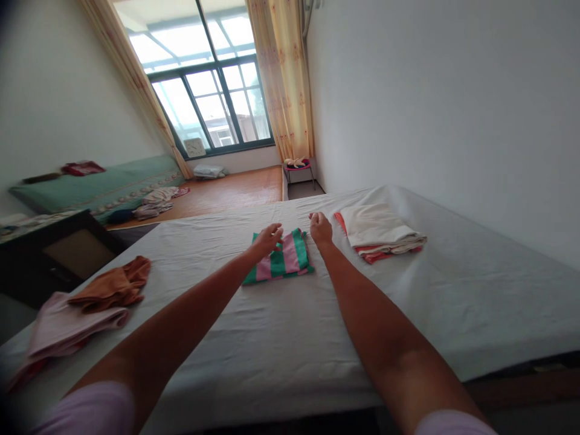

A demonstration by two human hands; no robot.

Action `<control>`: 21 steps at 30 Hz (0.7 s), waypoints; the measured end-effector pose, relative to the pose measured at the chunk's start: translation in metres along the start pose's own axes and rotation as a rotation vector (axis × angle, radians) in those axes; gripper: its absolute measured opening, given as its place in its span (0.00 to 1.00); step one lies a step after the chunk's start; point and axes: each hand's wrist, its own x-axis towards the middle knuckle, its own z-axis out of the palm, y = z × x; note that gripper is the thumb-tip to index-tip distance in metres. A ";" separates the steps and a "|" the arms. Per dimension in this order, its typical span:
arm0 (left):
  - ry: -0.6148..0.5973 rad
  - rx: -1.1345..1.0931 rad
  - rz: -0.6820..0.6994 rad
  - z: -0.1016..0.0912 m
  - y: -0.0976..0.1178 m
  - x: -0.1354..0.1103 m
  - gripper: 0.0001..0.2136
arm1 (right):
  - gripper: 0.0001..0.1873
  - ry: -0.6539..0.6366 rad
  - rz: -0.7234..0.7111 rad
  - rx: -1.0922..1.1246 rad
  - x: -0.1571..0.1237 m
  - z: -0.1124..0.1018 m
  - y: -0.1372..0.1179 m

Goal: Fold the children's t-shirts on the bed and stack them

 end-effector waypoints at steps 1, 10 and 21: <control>0.048 0.123 0.078 -0.009 -0.006 -0.002 0.16 | 0.21 0.044 -0.041 -0.045 -0.003 0.001 -0.010; -0.102 0.824 0.243 -0.038 -0.089 -0.036 0.26 | 0.28 -0.607 -0.487 -0.563 -0.077 0.056 -0.051; -0.023 0.723 0.262 -0.039 -0.105 -0.044 0.31 | 0.37 -0.303 0.046 -0.585 -0.046 0.030 -0.014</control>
